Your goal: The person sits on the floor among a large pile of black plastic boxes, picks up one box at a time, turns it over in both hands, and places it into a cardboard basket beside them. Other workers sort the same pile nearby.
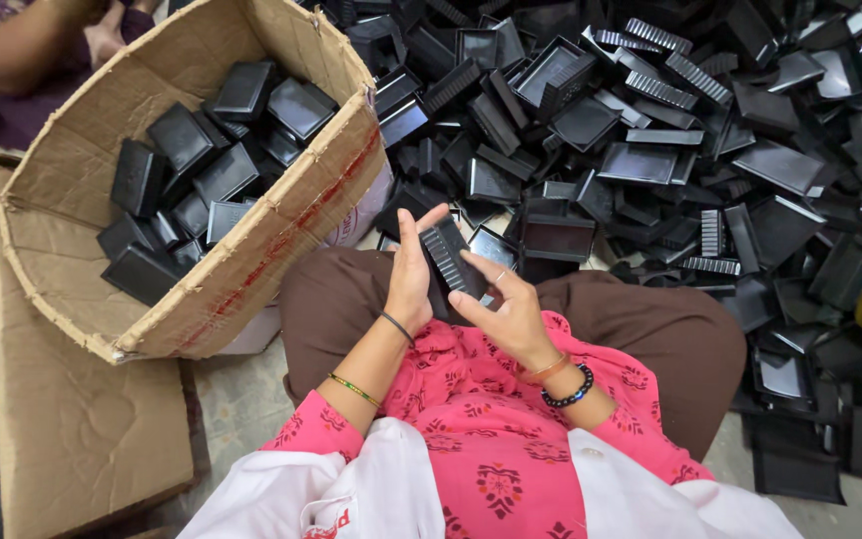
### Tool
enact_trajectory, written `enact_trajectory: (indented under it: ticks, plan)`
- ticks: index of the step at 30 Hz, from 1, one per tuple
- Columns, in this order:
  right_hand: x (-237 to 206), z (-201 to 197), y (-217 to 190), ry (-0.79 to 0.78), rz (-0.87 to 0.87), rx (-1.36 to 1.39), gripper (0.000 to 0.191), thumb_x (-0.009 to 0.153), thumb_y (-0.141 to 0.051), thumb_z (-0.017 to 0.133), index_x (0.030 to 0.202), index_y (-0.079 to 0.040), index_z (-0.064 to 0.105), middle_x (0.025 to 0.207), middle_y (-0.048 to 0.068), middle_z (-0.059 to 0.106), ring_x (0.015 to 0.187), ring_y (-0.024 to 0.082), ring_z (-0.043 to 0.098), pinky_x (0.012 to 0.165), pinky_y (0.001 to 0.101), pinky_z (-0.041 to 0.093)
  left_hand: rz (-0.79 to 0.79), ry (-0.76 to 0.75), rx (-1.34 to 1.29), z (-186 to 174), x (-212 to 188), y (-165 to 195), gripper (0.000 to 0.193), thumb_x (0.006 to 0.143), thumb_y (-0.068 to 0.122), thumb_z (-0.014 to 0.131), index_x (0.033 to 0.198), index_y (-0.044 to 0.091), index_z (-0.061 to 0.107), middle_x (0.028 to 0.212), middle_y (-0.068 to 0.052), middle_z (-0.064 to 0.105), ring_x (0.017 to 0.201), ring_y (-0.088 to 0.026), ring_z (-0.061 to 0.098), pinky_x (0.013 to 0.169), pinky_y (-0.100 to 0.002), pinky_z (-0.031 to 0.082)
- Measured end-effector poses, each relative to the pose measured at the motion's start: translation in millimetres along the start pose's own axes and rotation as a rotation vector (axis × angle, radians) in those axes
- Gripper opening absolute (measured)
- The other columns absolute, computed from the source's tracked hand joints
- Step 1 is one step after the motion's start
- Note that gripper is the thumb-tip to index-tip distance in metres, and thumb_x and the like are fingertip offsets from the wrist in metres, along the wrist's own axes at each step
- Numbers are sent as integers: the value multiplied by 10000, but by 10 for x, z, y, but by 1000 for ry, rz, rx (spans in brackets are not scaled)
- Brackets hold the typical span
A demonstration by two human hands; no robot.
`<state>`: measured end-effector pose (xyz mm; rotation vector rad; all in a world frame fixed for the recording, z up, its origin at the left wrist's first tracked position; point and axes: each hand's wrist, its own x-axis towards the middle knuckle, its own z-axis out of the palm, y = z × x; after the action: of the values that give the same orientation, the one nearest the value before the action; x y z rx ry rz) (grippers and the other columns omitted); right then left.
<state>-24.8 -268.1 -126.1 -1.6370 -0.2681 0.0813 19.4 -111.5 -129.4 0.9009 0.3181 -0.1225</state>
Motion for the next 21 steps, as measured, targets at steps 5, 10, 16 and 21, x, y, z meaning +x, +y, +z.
enact_trajectory:
  ticks: [5, 10, 16, 21]
  plan:
    - [-107, 64, -20, 56, -194, -264, 556, 854, -138, 823, 1369, -24, 647, 1322, 159, 679, 1172, 212, 678, 1014, 339, 527, 50, 38, 21, -63, 41, -144, 706, 1034, 650, 343, 1191, 36, 653, 909, -55, 661, 766, -133, 642, 723, -290, 567]
    - [-161, -3, 6, 25, -129, -148, 558, 867, -159, 819, 1374, -5, 644, 1366, 194, 663, 1223, 247, 650, 1050, 352, 503, 83, 24, 82, -75, 96, -293, 679, 1033, 665, 334, 1062, 58, 638, 834, -38, 618, 707, -116, 600, 658, -271, 537]
    - [-209, 82, -119, -29, -232, -288, 668, 866, -177, 811, 1439, 29, 537, 1402, 274, 591, 1286, 331, 595, 1060, 399, 480, -17, 139, -39, -48, 132, -205, 705, 1007, 709, 325, 992, 71, 624, 780, -26, 597, 649, -115, 576, 612, -270, 523]
    - [-94, 110, -318, -66, -142, -574, 620, 915, -260, 744, 1399, 46, 508, 1254, 276, 628, 1156, 339, 639, 975, 370, 526, -189, 117, -278, -76, 164, -112, 703, 928, 778, 419, 916, 99, 602, 673, -4, 550, 589, -129, 550, 539, -275, 479]
